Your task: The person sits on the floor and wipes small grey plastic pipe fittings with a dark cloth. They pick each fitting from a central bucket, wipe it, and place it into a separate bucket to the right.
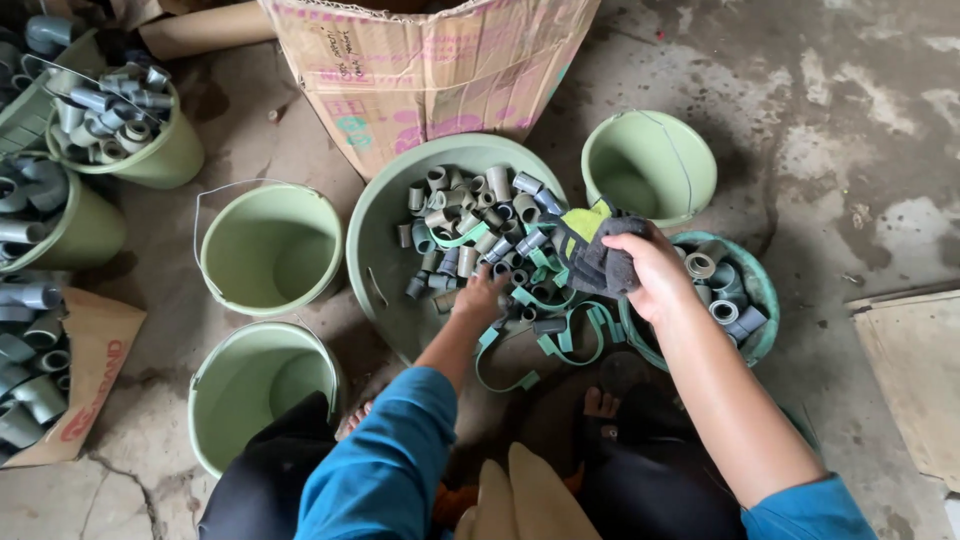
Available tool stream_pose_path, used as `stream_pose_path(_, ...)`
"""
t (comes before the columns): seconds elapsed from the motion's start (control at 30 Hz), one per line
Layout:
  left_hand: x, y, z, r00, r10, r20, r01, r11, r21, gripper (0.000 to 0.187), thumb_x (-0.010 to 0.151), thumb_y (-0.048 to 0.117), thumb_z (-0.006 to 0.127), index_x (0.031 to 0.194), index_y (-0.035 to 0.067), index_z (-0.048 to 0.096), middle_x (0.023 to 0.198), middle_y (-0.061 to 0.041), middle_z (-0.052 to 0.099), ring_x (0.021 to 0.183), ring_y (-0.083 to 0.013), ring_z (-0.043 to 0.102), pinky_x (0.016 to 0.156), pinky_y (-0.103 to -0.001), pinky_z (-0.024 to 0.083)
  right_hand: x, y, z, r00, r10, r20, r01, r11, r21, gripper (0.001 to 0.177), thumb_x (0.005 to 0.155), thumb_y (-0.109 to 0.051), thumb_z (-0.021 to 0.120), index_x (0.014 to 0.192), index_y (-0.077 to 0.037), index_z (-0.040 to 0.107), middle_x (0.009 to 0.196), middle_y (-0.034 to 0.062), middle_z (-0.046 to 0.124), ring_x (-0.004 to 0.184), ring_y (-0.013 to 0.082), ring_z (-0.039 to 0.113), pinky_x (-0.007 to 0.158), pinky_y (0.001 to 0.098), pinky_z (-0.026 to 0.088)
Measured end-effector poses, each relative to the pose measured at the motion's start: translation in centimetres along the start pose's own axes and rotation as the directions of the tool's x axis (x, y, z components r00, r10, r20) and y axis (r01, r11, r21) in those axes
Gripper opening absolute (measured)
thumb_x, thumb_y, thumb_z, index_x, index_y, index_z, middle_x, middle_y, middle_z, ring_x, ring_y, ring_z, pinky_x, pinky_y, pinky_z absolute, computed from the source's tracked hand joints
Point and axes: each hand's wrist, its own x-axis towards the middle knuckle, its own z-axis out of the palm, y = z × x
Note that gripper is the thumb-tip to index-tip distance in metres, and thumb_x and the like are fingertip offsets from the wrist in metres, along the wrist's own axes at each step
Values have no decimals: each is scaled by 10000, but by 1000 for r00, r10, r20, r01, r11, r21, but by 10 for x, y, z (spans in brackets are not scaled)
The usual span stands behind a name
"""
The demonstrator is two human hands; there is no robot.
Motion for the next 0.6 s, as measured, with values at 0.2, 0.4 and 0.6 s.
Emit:
stream_pose_path(0.2,-6,26,119,712,83,-697,177,940,293,359,870,241,685,1212,258,577,1424,-118,550,965,-229,626,586,-368,545,-5,-6,-14,998,52,-24,-52,999,14,352,778,-63,789,1084,-98,620,986,93,539,946,262,627,781,448,581)
stream_pose_path(0.4,1,6,144,951,-46,-305,75,994,83,545,962,71,570,1445,209,359,1600,-238,314,1204,-337,586,676,-394,663,5,-2,-19,998,63,-8,-62,997,47,337,769,-48,795,1061,-83,631,952,85,533,910,254,635,753,440,589)
stream_pose_path(0.6,17,-13,115,926,-144,-348,128,989,-68,530,924,55,616,1388,110,366,1407,-199,407,1086,-350,647,701,-416,661,6,0,-20,999,38,-2,-37,997,74,329,747,-51,817,1013,-67,625,897,75,539,863,235,663,742,425,605)
